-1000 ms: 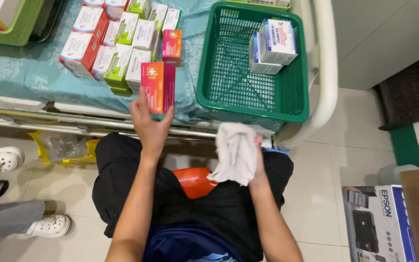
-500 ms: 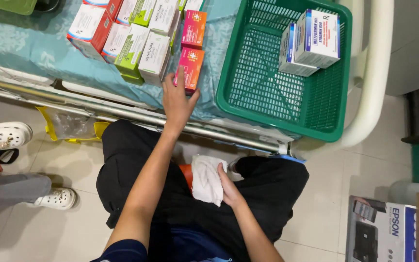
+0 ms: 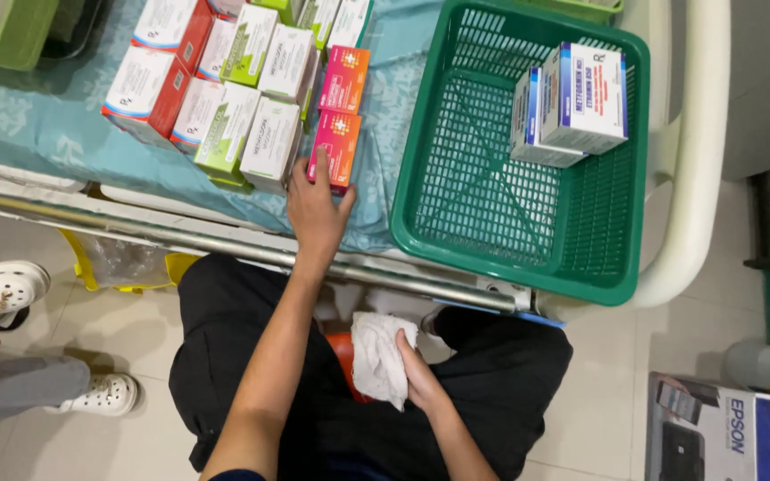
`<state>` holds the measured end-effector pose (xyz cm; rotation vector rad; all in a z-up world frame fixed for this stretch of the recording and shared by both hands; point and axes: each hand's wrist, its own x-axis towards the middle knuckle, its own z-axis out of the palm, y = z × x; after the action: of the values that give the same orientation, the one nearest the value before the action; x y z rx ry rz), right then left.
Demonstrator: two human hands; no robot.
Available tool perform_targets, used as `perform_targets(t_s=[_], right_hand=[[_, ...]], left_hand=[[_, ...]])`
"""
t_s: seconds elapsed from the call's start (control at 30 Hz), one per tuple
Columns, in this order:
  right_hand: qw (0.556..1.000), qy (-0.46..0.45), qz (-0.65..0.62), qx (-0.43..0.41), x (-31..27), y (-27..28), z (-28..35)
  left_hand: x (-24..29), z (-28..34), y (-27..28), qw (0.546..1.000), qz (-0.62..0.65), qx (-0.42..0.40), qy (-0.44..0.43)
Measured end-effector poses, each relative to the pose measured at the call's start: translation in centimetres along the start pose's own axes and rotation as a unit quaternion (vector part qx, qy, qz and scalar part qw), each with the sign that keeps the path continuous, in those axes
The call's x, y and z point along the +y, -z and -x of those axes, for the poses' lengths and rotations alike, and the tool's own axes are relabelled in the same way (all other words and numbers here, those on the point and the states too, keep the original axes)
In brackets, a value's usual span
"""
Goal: The person sits on a low stool and wipes several small medicine boxes with a white cloth. They pick up each box from a green basket, wipe it thoroughly, and place it on a nearby bed. The person handles boxes of different colors and sizes one at a time.
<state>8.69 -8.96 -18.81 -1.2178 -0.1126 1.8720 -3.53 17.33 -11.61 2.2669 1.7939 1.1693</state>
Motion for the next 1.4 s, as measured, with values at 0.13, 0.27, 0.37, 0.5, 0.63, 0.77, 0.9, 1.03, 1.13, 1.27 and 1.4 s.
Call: perform_targets(t_s=[0.13,0.27,0.37,0.5,0.63,0.77,0.9,1.03,1.13,1.27,1.4], right_hand=[[0.999,0.004,0.007,0.049,0.7,0.8,-0.9],[1.000,-0.016,-0.019,0.015,0.7,0.9,-1.3],[0.996,0.043,0.049,0.053,0.5,0.4,-1.1],[0.918,0.073,0.384,0.072,3.9,3.7,-3.3],[0.946,0.155,0.284,0.031,4.5,-0.2,-0.6],[0.888,0.409,0.154,-0.145,2.5,-9.9,4.0],[0.881,0.394,0.215,-0.151,4.1,-7.4,3.7],[0.807,0.461,0.352,-0.110,3.4,-6.0,4.0],[0.683,0.600,0.416,0.001,-0.7,-7.2,4.5],[0.671,0.615,0.411,0.052,-2.8,-8.6,5.8],[0.749,0.571,0.334,-0.038,0.1,-7.7,6.1]], left_hand=[[0.3,0.0,0.2,1.000,-0.003,-0.006,0.005],[0.5,0.4,0.0,1.000,0.008,0.001,-0.001],[1.3,0.9,0.5,0.999,0.017,0.022,-0.025],[4.2,2.4,4.4,0.992,0.074,0.075,-0.069],[6.5,3.7,7.8,0.974,0.123,0.170,-0.085],[8.9,1.6,11.2,0.935,0.200,0.290,-0.038],[8.0,-1.8,11.8,0.894,0.276,0.351,0.040],[9.5,-3.6,9.7,0.876,0.359,0.319,0.050],[13.3,-2.9,7.7,0.891,0.415,0.182,0.034],[14.5,-3.6,4.7,0.903,0.422,-0.075,0.006],[11.8,-5.2,1.5,0.909,0.416,-0.017,0.034]])
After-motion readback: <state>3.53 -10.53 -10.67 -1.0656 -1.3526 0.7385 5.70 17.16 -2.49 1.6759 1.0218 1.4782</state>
